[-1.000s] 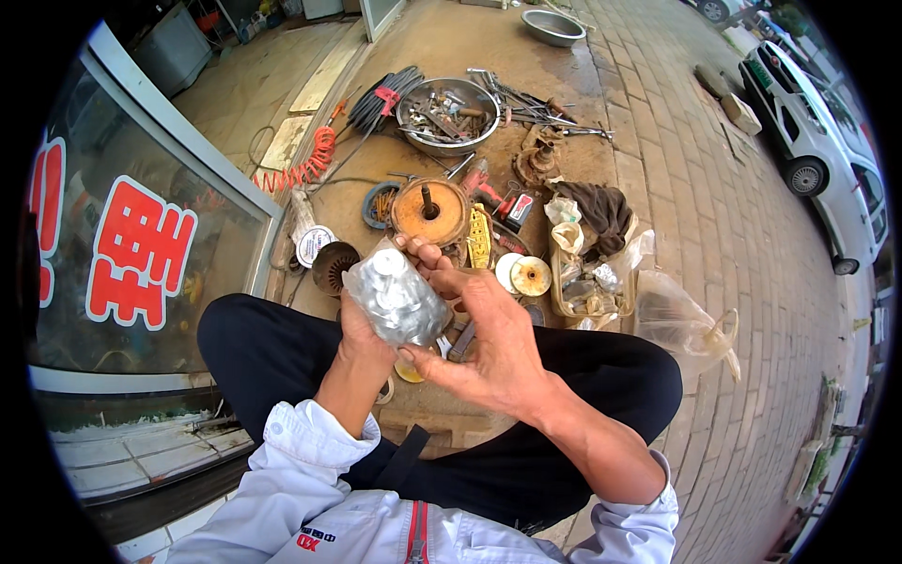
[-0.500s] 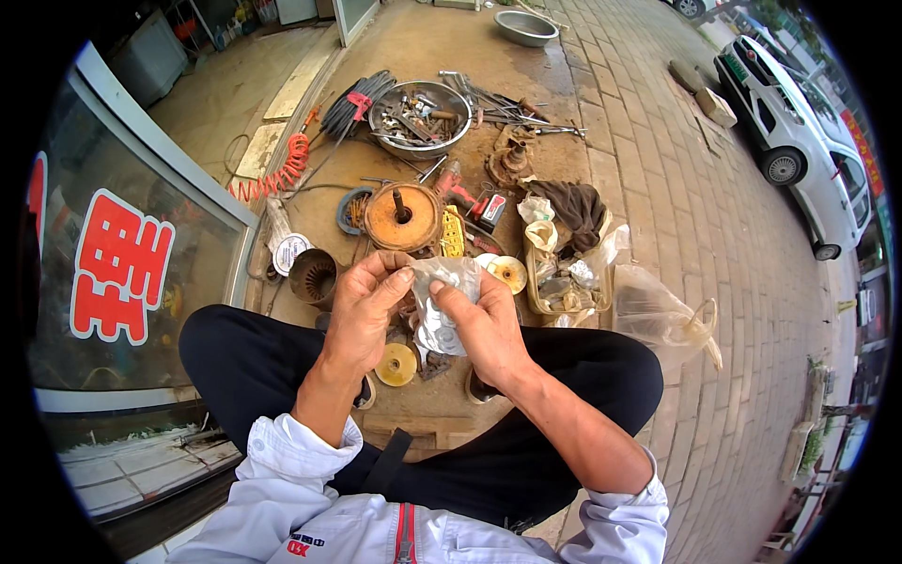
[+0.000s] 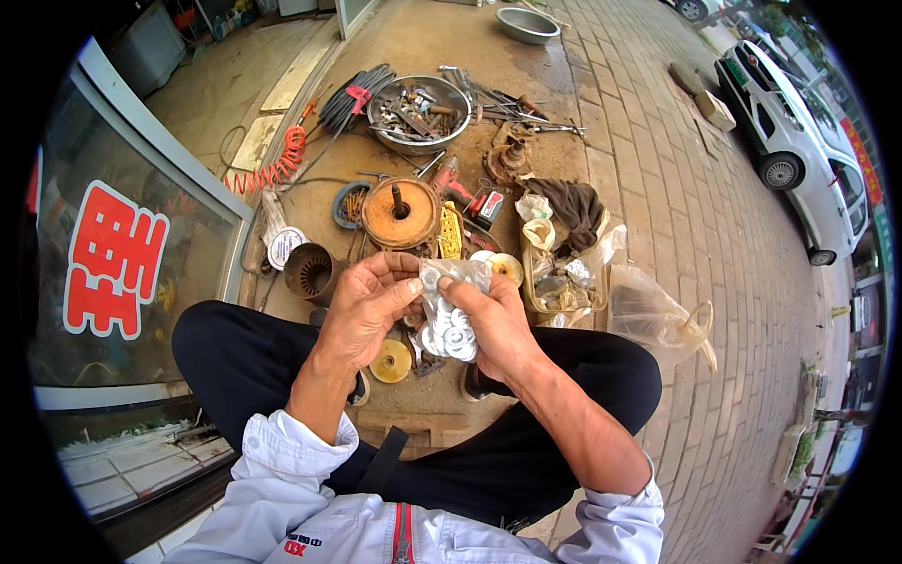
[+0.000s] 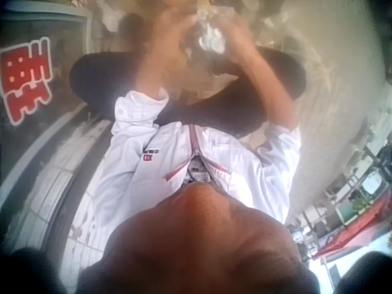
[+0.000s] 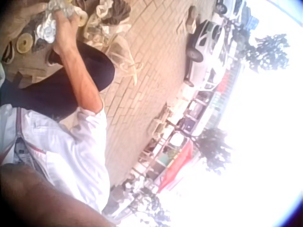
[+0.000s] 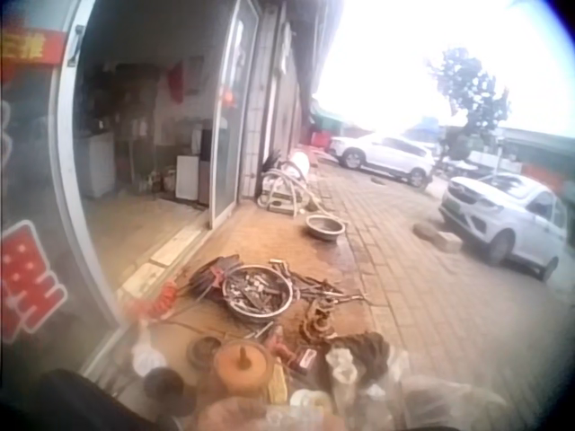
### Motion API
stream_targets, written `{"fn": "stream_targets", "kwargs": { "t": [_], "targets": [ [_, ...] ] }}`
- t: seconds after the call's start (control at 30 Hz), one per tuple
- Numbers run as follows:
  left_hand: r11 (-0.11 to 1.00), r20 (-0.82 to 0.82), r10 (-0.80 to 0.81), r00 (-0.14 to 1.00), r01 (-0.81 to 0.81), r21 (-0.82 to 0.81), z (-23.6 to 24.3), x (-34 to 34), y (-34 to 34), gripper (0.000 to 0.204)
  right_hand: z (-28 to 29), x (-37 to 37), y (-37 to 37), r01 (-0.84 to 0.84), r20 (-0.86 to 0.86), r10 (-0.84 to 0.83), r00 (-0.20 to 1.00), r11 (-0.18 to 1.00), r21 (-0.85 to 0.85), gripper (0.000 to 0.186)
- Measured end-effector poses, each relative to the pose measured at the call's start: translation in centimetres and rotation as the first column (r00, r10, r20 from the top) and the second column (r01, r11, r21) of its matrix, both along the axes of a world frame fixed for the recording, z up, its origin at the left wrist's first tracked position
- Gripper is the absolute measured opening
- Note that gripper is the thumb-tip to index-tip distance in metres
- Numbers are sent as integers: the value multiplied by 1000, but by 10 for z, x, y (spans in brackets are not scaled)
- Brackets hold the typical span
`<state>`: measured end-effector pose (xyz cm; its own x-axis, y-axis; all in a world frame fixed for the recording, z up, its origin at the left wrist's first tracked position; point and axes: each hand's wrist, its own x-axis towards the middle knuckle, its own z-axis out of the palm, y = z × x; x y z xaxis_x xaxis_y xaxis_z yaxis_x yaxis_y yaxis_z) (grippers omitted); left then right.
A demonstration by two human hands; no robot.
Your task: The person sits on the ground and assembles a mechanical component, likely a clutch or brake drum. They insert a small metal pin into a circular disc, place the disc onto a central shaft, and then fit a larger metal housing over the assembly. They use a hammer to tap the components into place.
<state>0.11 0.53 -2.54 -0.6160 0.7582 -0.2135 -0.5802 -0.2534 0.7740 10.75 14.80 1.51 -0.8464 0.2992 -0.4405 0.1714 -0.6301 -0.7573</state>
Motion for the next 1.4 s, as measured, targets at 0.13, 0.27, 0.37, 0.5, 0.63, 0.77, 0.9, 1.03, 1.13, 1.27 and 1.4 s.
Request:
{"fn": "stream_targets", "kwargs": {
  "t": [0.13, 0.27, 0.37, 0.5, 0.63, 0.77, 0.9, 1.03, 1.13, 1.27, 1.4],
  "targets": [
    [1000, -43, -15, 999, 15, 8, 1, -1, -1, 31, 0, 1, 1, -22, 24, 23, 999, 1000, -12, 22],
    [1000, -33, -20, 999, 20, 5, -1, -1, 0, 32, -1, 1, 1, -22, 31, 22, 999, 1000, -20, 24],
    [999, -53, -49, 997, 48, -9, 1, 0, 1, 31, -3, 2, 1, -29, 11, 30, 1000, 999, -18, 23],
    [993, -89, -116, 989, 113, -31, 2, -2, 0, 29, -2, 4, 1, -29, 0, 29, 1000, 1000, -3, 22],
    [998, -164, -24, 986, 16, -53, 4, 4, 3, 26, -3, 3, 1, -17, -9, 17, 1000, 1000, 17, 23],
    [998, -281, 9, 960, -27, -61, 3, 6, 5, 21, -3, 4, 2, -31, 18, 30, 999, 999, 39, 21],
    [992, -350, 0, 937, -43, -115, -5, 4, 6, 16, -12, 4, 1, -21, 67, 18, 998, 999, 48, 20],
    [990, -315, -2, 949, -43, -137, -10, 2, 5, 15, -5, 3, -1, -42, 67, 38, 997, 997, 61, 19],
    [988, -212, -38, 976, 5, -153, -9, -1, 2, 19, -6, 3, -1, -69, 44, 66, 997, 995, 68, 19],
    [984, -241, -110, 964, 71, -165, 0, 0, 3, 24, -11, 4, -1, -41, 43, 37, 998, 995, 93, 20],
    [967, -301, -178, 937, 111, -228, -2, -2, 3, 25, -17, 4, 2, -52, 136, 43, 990, 997, 58, 22]
  ]
}}
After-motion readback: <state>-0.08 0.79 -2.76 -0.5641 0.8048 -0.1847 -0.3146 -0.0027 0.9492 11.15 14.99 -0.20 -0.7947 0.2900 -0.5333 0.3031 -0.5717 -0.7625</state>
